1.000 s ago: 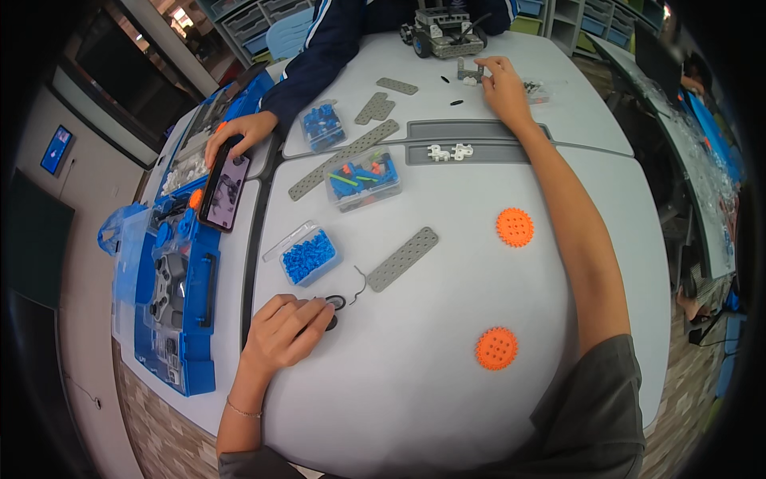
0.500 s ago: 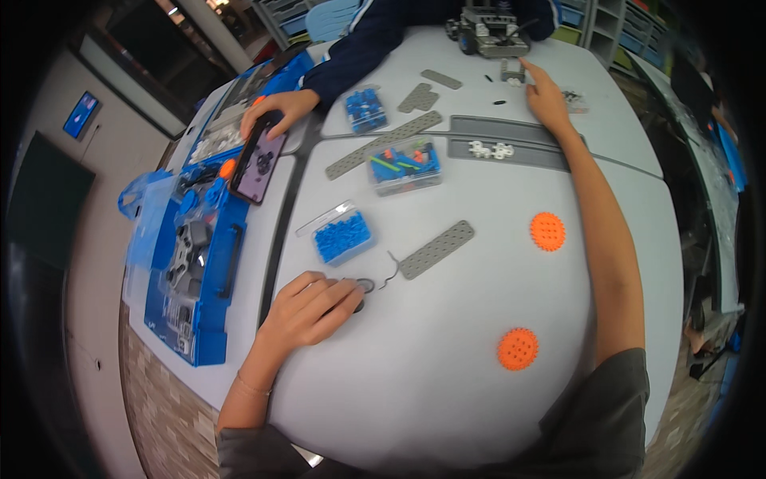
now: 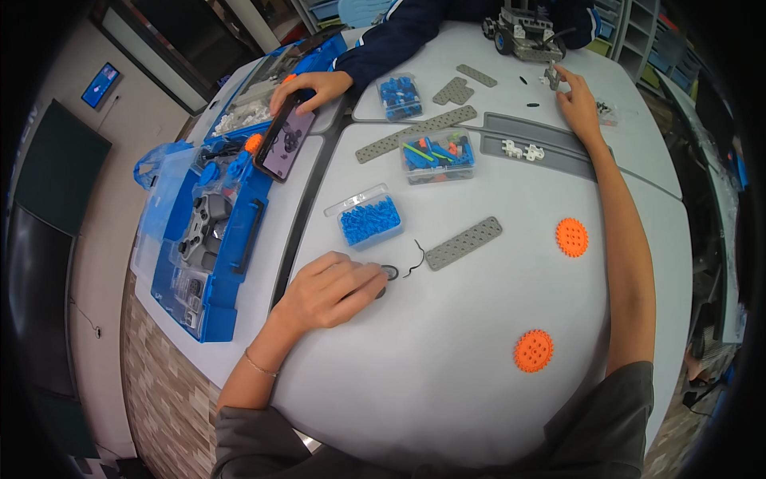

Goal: The person assembles a small robot kit at a table. They connect blue connectors to a gray beam, place white gear pieces on a gray rail, and handle orange wheels. The person also uses a tablet and a game controller during the process.

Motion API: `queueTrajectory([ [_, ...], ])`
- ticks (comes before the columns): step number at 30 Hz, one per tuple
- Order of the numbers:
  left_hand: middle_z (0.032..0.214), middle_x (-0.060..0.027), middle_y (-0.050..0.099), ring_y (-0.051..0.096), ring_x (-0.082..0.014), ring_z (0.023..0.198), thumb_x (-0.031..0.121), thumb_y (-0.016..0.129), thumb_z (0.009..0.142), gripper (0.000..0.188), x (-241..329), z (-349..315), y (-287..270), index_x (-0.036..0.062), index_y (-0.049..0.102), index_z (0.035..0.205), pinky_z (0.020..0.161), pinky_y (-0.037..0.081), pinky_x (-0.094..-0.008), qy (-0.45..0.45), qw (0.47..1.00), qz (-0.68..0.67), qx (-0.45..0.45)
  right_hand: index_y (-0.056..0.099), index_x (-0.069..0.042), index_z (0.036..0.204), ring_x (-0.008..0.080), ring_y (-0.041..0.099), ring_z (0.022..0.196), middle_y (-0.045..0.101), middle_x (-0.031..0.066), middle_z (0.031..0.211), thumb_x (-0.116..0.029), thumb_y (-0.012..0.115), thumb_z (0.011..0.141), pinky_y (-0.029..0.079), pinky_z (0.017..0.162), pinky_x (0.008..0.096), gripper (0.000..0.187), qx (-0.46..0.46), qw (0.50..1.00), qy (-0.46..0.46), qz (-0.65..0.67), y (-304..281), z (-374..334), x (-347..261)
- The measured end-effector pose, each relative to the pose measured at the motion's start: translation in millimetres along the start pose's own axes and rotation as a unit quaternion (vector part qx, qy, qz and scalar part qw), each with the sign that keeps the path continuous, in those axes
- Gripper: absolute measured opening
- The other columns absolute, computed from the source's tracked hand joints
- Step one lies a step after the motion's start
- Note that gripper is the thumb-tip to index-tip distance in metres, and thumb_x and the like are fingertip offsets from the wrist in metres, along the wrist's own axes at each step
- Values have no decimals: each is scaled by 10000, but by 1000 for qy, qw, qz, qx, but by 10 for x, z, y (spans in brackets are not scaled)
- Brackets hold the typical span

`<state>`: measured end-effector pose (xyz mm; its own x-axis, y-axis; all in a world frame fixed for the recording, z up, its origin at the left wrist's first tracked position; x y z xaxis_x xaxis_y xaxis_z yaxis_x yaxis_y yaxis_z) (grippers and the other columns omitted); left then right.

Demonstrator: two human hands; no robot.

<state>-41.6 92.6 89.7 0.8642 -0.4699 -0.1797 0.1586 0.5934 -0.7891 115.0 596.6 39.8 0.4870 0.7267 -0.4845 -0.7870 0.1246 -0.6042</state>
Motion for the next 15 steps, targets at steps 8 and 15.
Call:
queueTrajectory([
  [8,982,-58,713,583,-199,698,-29,727,620,346,-8,-4,-1,52,744,956,643,517,-294,-2,1000,3,-1,573,-181,1441,211,668,775,623,107,1238,-4,650,880,541,823,354,593,1,999,-26,20,-21,11,-59],
  [15,975,-60,710,586,-192,700,-28,730,633,334,5,3,-1,49,742,957,646,517,-294,-1,1000,0,-5,575,-163,1422,206,678,781,622,104,1234,7,647,889,539,801,340,564,-4,1000,-13,20,-14,11,-43],
])
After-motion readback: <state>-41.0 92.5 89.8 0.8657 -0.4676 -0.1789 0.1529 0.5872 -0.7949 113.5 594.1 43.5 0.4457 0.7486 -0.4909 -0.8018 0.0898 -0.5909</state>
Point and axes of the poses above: each hand's wrist, its own z-axis towards the middle knuckle, its own y-axis out of the palm, x = y × z, the point moved 10 cm from there along z, towards the middle knuckle
